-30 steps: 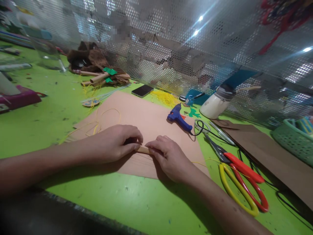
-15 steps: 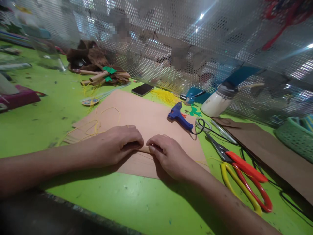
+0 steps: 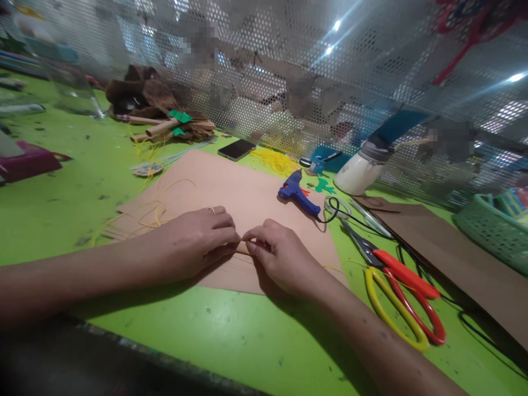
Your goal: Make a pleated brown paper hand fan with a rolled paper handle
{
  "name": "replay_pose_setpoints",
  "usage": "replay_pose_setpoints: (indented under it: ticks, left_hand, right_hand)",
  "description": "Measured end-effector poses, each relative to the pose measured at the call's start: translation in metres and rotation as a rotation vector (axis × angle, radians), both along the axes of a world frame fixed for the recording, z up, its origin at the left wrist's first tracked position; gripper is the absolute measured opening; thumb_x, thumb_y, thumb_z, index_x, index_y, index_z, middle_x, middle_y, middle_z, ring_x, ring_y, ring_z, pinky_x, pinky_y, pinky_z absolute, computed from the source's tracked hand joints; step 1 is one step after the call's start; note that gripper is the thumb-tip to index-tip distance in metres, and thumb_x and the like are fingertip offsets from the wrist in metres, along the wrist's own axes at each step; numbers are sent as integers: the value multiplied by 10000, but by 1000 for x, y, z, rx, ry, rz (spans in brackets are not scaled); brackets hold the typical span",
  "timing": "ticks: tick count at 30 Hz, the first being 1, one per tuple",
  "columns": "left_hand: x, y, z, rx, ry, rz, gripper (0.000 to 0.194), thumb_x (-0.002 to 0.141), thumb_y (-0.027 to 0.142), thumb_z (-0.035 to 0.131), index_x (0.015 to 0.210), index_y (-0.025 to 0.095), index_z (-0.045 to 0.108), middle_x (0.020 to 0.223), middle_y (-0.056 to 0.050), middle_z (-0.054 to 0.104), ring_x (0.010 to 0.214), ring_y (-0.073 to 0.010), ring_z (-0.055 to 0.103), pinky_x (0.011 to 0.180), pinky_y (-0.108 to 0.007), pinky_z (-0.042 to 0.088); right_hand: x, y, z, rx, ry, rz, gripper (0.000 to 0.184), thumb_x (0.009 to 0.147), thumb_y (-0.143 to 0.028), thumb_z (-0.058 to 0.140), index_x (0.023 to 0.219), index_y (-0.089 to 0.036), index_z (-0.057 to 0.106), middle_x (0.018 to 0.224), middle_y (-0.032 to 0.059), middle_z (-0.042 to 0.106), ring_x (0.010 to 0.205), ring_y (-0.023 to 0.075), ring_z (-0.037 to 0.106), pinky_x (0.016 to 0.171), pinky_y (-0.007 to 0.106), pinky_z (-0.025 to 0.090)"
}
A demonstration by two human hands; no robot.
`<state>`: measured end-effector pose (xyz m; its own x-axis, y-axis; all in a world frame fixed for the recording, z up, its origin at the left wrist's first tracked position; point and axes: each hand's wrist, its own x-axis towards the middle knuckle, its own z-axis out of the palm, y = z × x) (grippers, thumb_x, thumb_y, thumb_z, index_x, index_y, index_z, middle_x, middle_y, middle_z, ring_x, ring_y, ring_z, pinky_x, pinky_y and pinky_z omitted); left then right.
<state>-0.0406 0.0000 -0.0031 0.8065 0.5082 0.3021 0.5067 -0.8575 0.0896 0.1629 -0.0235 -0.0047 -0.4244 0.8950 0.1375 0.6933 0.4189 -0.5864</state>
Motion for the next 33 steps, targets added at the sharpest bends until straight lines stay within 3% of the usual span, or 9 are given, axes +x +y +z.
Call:
replay_pose_setpoints:
  ticks: [7, 13, 17, 26, 33]
  left_hand:
    - [-1, 2, 3, 39, 20, -13, 261, 932, 184, 441, 759, 161, 635, 773, -67, 589, 747, -184, 488, 652, -300, 369]
    - [-2, 2, 1, 43, 25, 9, 259, 928, 197, 453, 751, 163, 639, 756, -62, 585, 732, -181, 494, 636, -299, 366]
    - [-1, 1, 1, 48, 54, 26, 252, 921, 206, 467, 741, 162, 639, 754, -60, 581, 710, -176, 490, 612, -298, 358]
    - [-2, 2, 0, 11, 23, 31, 276, 936, 221, 453, 750, 154, 647, 768, -65, 581, 722, -174, 490, 631, -295, 373]
    - [-3, 4, 1, -46, 15, 31, 315, 964, 246, 416, 773, 162, 652, 828, -64, 574, 766, -171, 498, 663, -286, 397]
  right_hand:
    - [1, 1, 0, 75, -13, -61, 129, 880, -150, 601, 873, -185, 724, 825, 47, 629, 782, 175, 596, 726, 333, 470]
    - [17, -6, -1, 110, 29, 21, 90, 877, -187, 625, 908, -179, 709, 847, 52, 647, 783, 169, 601, 716, 315, 489]
    - [26, -13, -5, 169, 29, -15, 108, 888, -209, 617, 907, -158, 710, 832, 69, 642, 802, 184, 588, 718, 326, 484]
    - [26, -5, 4, 120, -57, -3, 121, 886, -187, 604, 871, -172, 723, 779, 46, 671, 741, 169, 592, 665, 301, 462]
    - [34, -6, -8, 161, 30, 59, 172, 919, -207, 567, 949, -139, 721, 790, 67, 629, 739, 162, 581, 648, 288, 460]
